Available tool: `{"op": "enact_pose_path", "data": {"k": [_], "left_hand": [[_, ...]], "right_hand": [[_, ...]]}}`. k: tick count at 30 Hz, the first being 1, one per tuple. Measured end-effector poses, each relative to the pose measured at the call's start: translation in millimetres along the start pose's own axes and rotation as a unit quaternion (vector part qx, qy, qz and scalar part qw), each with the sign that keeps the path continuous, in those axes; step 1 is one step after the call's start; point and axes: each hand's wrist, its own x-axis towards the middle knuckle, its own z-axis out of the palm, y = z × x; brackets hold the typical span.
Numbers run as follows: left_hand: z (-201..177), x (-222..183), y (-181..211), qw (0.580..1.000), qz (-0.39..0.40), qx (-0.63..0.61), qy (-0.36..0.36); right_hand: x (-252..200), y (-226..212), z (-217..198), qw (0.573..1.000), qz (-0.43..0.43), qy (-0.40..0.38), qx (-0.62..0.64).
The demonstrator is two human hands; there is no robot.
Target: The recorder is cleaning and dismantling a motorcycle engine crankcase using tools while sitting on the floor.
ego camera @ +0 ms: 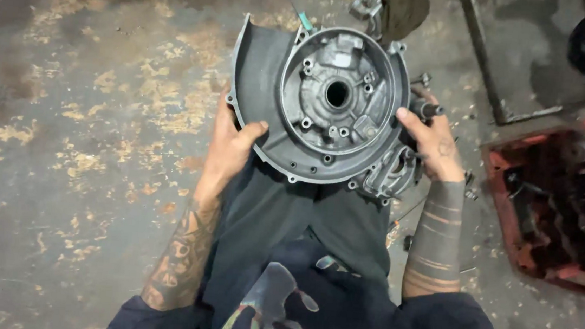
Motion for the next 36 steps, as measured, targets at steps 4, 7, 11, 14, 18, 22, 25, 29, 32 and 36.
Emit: {"op": "enact_pose_path", "data": {"k": [4, 7, 11, 14, 18, 22, 25, 29, 32, 36], "left_hand": [[-2.9, -14.3, 22.0, 0.999, 0.038, 0.017, -0.021], [1.5, -20.7, 53.0, 0.997, 0.061, 0.007, -0.053], [3.8, -20.4, 126.7, 0.975, 0.166, 0.022, -0.148], [3.7, -16.2, 172.9, 0.963, 0.212, 0.094, -0.139], [-13.7, -8.3, 170.2, 0.948, 0.296, 0.113, 0.004], [-48.1, -32.2, 112.5, 0.959, 0.262, 0.047, 0.1], [-63.3, -48.6, 94.4, 0.941, 0.277, 0.017, 0.193], [-54.6, -25.0, 118.4, 0.921, 0.284, 0.174, 0.2], [-49.4, -2.7, 122.9, 0.919, 0.256, 0.251, 0.162], [-55.3, 22.0, 77.6, 0.928, 0.206, 0.288, 0.12]], "right_hand": [[-6.7, 18.7, -4.3, 0.999, -0.029, 0.041, -0.015], [-21.9, 8.9, -3.1, 0.993, -0.053, 0.1, -0.012], [-40.8, -22.4, -6.6, 0.969, -0.17, 0.177, -0.019], [-36.7, -46.5, -0.2, 0.923, -0.302, 0.236, 0.016], [-7.7, -93.8, 16.1, 0.805, -0.508, 0.306, 0.02], [4.9, -119.1, 29.5, 0.8, -0.543, 0.254, 0.001], [24.8, -103.3, 63.1, 0.818, -0.533, 0.215, 0.016], [62.1, -29.1, 123.4, 0.862, -0.454, 0.186, 0.129], [88.2, 98.7, 182.6, 0.905, -0.339, 0.19, 0.173], [76.9, 177.6, 249.2, 0.95, -0.188, 0.163, 0.19]]}}
